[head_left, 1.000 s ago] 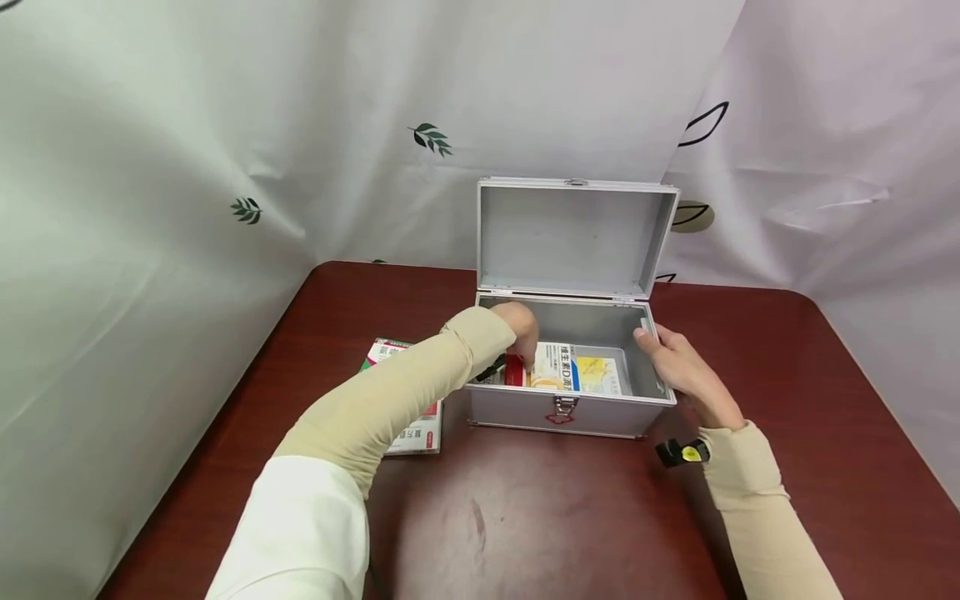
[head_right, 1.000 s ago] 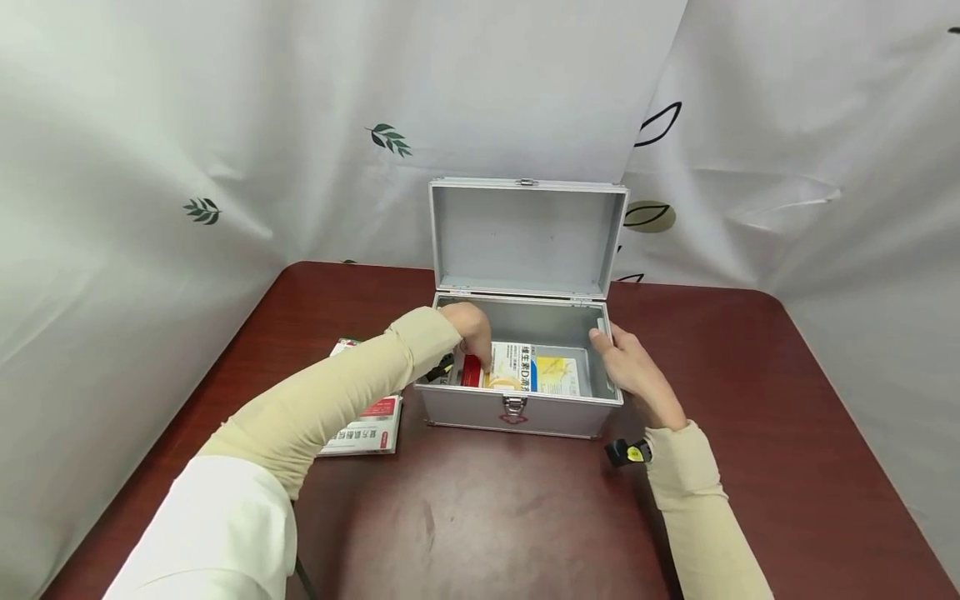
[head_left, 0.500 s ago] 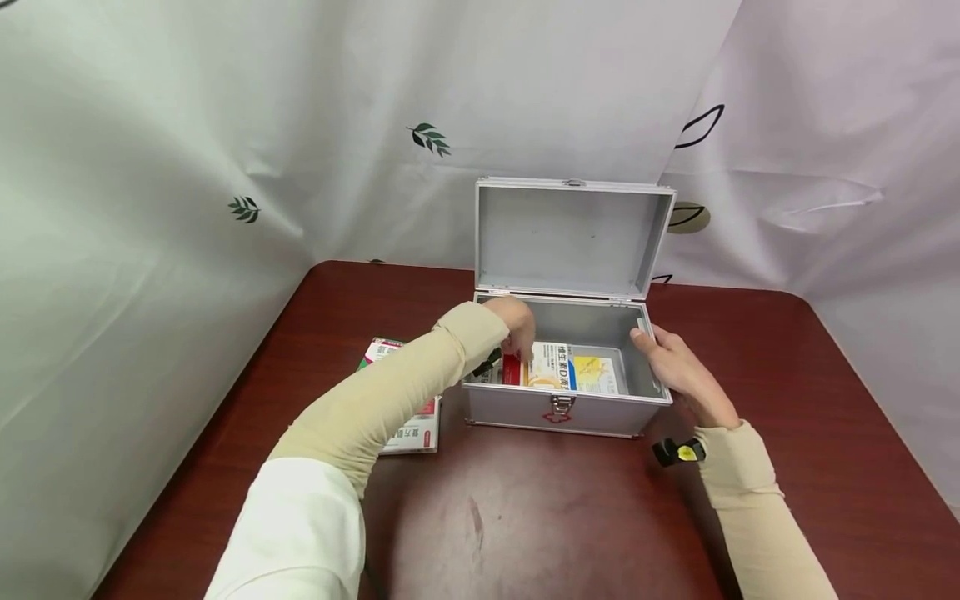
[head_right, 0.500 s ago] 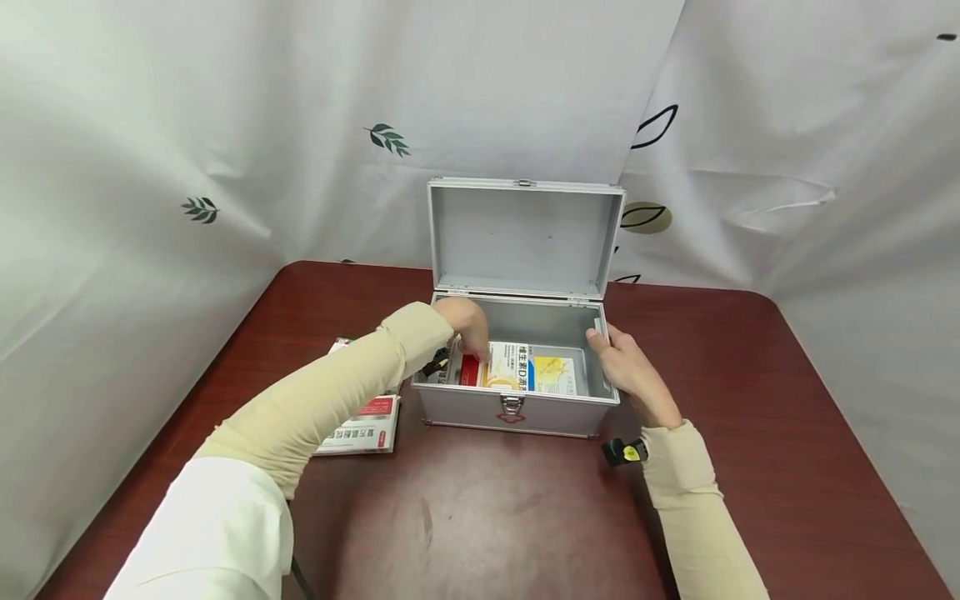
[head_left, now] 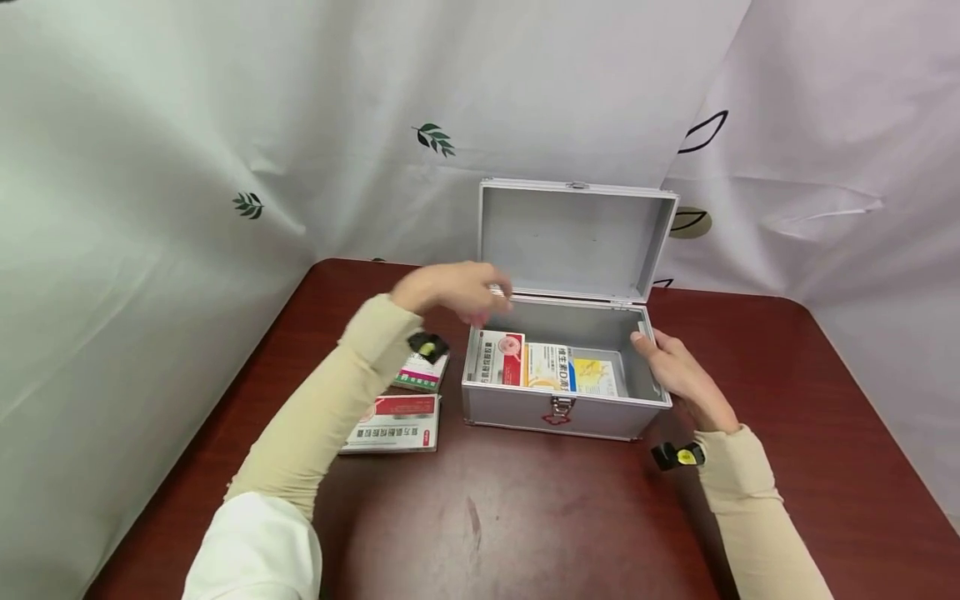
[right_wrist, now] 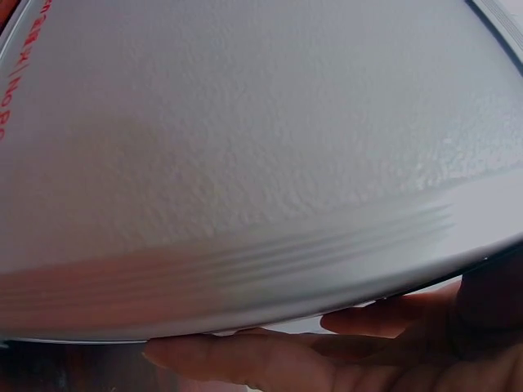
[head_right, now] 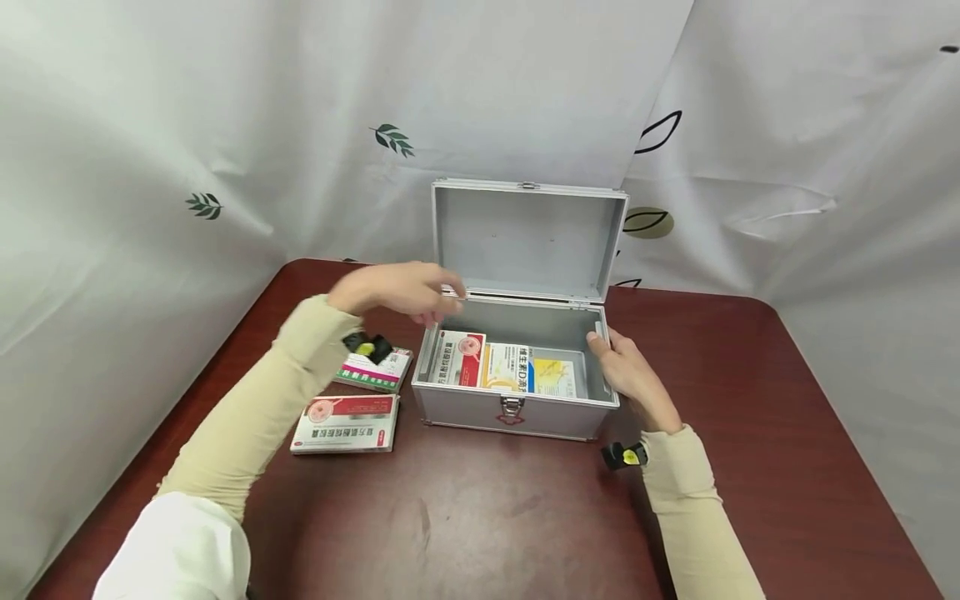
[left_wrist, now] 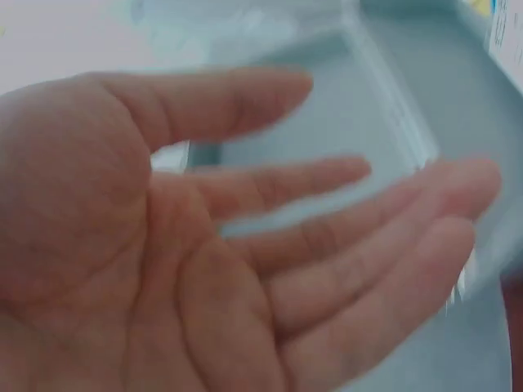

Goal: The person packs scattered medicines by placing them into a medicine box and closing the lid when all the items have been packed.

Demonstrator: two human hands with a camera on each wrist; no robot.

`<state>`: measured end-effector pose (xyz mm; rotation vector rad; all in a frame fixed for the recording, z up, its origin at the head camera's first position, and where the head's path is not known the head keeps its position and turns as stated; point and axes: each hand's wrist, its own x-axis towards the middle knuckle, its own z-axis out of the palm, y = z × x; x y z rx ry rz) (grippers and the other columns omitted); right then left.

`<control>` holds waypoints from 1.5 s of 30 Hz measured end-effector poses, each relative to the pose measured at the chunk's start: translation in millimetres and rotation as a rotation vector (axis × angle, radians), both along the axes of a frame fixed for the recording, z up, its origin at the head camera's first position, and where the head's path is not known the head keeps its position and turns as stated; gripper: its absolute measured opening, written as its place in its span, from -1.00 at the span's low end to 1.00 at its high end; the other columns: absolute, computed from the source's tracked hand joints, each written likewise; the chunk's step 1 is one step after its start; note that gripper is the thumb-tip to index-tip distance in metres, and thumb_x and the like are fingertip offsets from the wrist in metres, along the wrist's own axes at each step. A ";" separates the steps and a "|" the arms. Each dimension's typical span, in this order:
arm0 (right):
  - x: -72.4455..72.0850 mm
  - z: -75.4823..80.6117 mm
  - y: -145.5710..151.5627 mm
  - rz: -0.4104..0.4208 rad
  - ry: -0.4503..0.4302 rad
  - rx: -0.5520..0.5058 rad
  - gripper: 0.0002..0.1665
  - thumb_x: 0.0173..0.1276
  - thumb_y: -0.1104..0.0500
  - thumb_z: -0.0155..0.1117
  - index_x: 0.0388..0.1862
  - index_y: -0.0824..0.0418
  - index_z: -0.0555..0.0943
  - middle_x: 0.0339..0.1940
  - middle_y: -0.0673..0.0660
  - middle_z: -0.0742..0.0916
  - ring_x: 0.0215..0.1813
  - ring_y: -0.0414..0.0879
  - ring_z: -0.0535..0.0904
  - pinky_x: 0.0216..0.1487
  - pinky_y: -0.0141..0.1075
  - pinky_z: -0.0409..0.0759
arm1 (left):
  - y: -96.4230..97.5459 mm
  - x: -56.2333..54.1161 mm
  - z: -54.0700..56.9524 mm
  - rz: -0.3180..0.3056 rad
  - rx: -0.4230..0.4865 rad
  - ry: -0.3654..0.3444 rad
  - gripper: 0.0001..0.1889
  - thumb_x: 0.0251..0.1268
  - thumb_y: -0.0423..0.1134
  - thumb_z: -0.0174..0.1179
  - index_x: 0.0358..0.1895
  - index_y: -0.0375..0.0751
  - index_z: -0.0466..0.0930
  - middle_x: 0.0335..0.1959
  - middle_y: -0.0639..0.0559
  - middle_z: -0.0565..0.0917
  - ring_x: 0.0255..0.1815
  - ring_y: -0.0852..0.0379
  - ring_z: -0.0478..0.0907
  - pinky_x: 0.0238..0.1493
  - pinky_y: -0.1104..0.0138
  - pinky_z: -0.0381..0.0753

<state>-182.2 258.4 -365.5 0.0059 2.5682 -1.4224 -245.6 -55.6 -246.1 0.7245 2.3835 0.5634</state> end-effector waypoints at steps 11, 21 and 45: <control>1.1 3.1 -2.0 0.009 -0.003 -0.003 -0.22 0.47 -0.14 -0.27 0.45 0.33 -0.04 0.18 0.50 0.41 0.06 0.23 0.46 -0.08 -0.11 0.53 | -114.8 -1.3 -65.4 0.124 -0.183 0.179 -0.28 0.09 -0.02 0.27 0.32 -0.15 0.23 0.24 -0.22 0.34 0.20 -0.16 0.31 0.14 -0.08 0.31; 0.8 2.2 -0.2 0.005 -0.010 -0.017 -0.21 0.46 -0.16 -0.25 0.45 0.31 -0.04 0.14 0.50 0.44 0.00 0.17 0.50 -0.19 -0.25 0.56 | -123.3 13.1 -106.6 0.122 -0.307 0.144 -0.12 -0.19 -0.06 0.45 0.33 0.13 0.23 0.21 -0.07 0.30 0.15 -0.11 0.22 0.05 -0.01 0.36; 0.5 -1.5 -0.3 0.002 -0.001 -0.053 -0.22 0.46 -0.13 -0.24 0.45 0.33 -0.04 0.13 0.53 0.44 -0.02 0.18 0.52 -0.17 -0.15 0.58 | -118.8 9.4 -120.1 0.206 -0.332 0.200 -0.20 -0.25 0.05 0.46 0.17 -0.07 0.33 0.07 -0.15 0.38 -0.02 -0.05 0.35 -0.05 0.04 0.46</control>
